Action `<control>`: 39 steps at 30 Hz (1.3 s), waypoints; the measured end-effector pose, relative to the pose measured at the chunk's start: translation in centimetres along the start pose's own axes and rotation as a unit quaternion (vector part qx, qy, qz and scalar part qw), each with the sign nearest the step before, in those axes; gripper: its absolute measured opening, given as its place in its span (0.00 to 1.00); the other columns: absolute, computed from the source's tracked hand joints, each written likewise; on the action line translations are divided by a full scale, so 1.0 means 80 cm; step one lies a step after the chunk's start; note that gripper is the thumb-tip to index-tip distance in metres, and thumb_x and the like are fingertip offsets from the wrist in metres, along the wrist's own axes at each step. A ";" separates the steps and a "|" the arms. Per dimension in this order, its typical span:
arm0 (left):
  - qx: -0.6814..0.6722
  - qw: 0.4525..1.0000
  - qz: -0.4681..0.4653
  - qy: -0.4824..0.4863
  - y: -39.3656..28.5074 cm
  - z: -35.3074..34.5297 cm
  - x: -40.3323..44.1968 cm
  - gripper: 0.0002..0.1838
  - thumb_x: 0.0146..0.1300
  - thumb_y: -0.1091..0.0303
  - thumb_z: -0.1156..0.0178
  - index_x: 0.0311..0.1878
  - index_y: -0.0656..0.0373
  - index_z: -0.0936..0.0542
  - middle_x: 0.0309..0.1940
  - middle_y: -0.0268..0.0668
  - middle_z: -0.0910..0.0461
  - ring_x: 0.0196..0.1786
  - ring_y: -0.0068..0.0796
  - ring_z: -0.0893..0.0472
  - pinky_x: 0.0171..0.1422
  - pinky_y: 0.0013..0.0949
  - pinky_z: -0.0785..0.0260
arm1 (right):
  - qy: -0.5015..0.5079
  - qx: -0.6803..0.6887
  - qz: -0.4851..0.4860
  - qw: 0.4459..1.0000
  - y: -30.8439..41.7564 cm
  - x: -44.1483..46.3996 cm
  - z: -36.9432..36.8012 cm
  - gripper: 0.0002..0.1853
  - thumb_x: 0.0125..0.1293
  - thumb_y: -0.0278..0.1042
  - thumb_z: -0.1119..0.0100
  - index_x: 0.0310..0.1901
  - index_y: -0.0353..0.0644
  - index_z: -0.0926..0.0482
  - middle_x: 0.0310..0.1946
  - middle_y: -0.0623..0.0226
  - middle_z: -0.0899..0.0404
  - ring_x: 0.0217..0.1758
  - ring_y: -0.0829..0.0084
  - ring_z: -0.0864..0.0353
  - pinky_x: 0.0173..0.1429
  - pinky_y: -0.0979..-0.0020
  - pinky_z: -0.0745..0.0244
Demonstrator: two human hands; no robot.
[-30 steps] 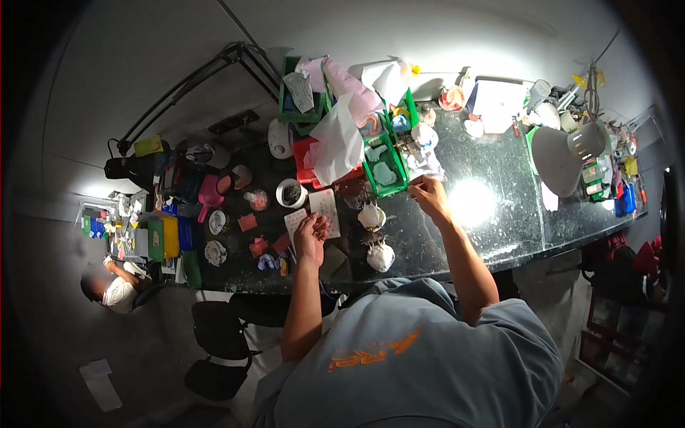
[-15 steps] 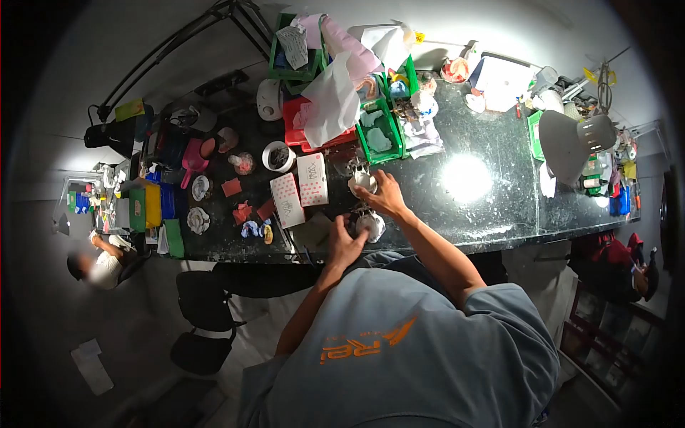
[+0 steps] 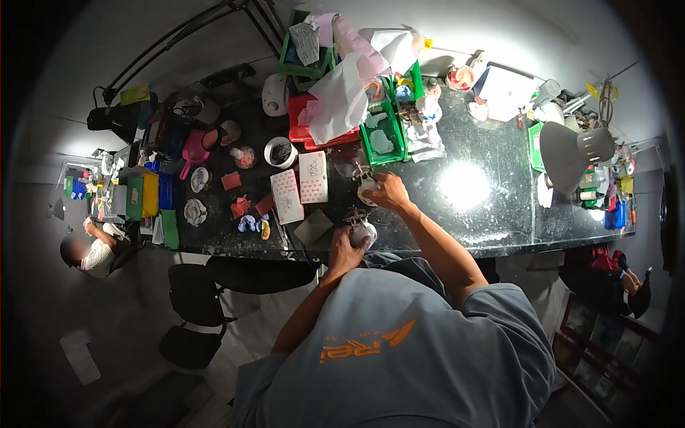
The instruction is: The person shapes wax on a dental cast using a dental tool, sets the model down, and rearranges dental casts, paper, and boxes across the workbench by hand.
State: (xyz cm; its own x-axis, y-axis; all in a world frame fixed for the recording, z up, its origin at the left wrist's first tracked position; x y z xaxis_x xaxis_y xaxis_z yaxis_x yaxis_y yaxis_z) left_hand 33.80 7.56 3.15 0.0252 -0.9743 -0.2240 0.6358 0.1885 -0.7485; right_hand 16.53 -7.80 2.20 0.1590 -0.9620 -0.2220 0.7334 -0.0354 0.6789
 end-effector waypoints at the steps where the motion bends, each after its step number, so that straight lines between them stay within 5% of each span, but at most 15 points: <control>1: 0.009 1.000 -0.009 -0.011 0.002 0.000 -0.003 0.30 0.61 0.52 0.28 0.56 0.66 0.25 0.50 0.58 0.24 0.50 0.57 0.20 0.54 0.51 0.26 | 0.007 0.001 -0.003 1.000 0.002 -0.009 0.008 0.31 0.47 0.54 0.25 0.51 0.43 0.14 0.45 0.40 0.18 0.51 0.43 0.18 0.57 0.50 0.22; 12: 0.010 0.999 -0.041 -0.012 0.005 0.003 0.005 0.27 0.58 0.55 0.27 0.52 0.65 0.22 0.45 0.55 0.20 0.48 0.56 0.20 0.53 0.50 0.27 | 0.026 -0.031 0.015 0.999 -0.070 -0.116 -0.003 0.33 0.50 0.57 0.26 0.48 0.36 0.16 0.42 0.47 0.17 0.50 0.46 0.17 0.55 0.52 0.19; 18: 0.012 0.998 -0.059 -0.010 0.003 0.004 0.011 0.27 0.57 0.54 0.25 0.50 0.65 0.20 0.43 0.52 0.19 0.47 0.54 0.19 0.52 0.49 0.26 | -0.002 0.018 -0.018 1.000 -0.036 -0.144 0.011 0.34 0.55 0.64 0.29 0.46 0.35 0.16 0.38 0.48 0.16 0.51 0.48 0.18 0.55 0.53 0.20; 21: 0.015 0.998 -0.061 0.005 -0.003 0.010 0.012 0.27 0.58 0.54 0.26 0.50 0.66 0.21 0.43 0.53 0.19 0.47 0.54 0.19 0.52 0.49 0.27 | -0.026 0.033 0.005 0.999 -0.058 -0.136 -0.001 0.34 0.57 0.63 0.29 0.46 0.33 0.16 0.37 0.49 0.15 0.47 0.49 0.16 0.51 0.55 0.19; 24: -0.010 0.999 -0.045 0.022 -0.007 0.016 0.012 0.28 0.59 0.54 0.27 0.52 0.67 0.22 0.44 0.54 0.19 0.49 0.53 0.19 0.54 0.48 0.27 | 0.059 0.167 -0.086 0.980 -0.044 -0.133 0.042 0.34 0.59 0.61 0.30 0.46 0.31 0.16 0.38 0.47 0.14 0.45 0.52 0.13 0.50 0.58 0.18; 25: -0.003 0.999 -0.048 0.020 -0.006 0.017 0.012 0.28 0.62 0.54 0.28 0.54 0.68 0.22 0.46 0.54 0.19 0.50 0.53 0.19 0.56 0.47 0.27 | 0.101 0.156 -0.123 0.975 -0.047 -0.127 0.049 0.30 0.63 0.55 0.29 0.50 0.32 0.15 0.40 0.50 0.12 0.46 0.60 0.11 0.51 0.63 0.17; 28: -0.025 0.999 -0.042 0.009 -0.004 0.028 0.005 0.28 0.63 0.54 0.29 0.56 0.68 0.22 0.48 0.55 0.19 0.52 0.53 0.19 0.59 0.47 0.28 | 0.055 0.205 -0.136 0.968 -0.073 -0.116 0.052 0.21 0.65 0.47 0.30 0.47 0.35 0.14 0.40 0.55 0.11 0.45 0.66 0.11 0.50 0.65 0.17; 32: -0.126 0.992 0.022 0.015 0.008 0.050 -0.003 0.22 0.70 0.57 0.35 0.54 0.69 0.20 0.50 0.52 0.17 0.49 0.42 0.16 0.47 0.40 0.22 | -0.017 0.185 -0.164 0.969 -0.072 -0.107 0.091 0.17 0.65 0.44 0.31 0.45 0.38 0.13 0.36 0.53 0.12 0.38 0.62 0.12 0.46 0.62 0.19; 36: -0.074 0.997 0.011 -0.029 0.002 0.096 -0.015 0.19 0.74 0.59 0.40 0.32 0.67 0.21 0.22 0.39 0.20 0.28 0.31 0.18 0.35 0.34 0.27 | -0.056 0.180 -0.153 0.970 -0.085 -0.088 0.105 0.16 0.63 0.43 0.32 0.43 0.39 0.12 0.32 0.55 0.14 0.37 0.64 0.14 0.45 0.63 0.20; 39: -0.067 0.995 0.044 -0.065 0.022 0.119 -0.024 0.23 0.74 0.60 0.41 0.25 0.65 0.28 0.16 0.38 0.29 0.21 0.28 0.27 0.30 0.37 0.34 | -0.155 0.232 -0.120 0.953 -0.092 -0.061 0.118 0.14 0.64 0.40 0.33 0.39 0.36 0.13 0.26 0.61 0.18 0.30 0.73 0.21 0.39 0.66 0.24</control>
State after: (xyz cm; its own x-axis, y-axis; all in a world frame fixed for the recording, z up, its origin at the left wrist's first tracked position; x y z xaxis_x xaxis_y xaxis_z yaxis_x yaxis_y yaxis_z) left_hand 42.21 8.54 8.22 0.1817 -0.9594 -0.2157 0.5177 0.2798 -0.8085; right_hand 4.14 -5.37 4.93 -0.2311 -0.9426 -0.2411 0.3407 -0.3105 0.8874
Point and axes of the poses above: each hand's wrist, its own x-axis towards the middle knuckle, its own z-axis out of the back of the hand, y = z × x, the point moved 3 cm from there along x, towards the middle knuckle
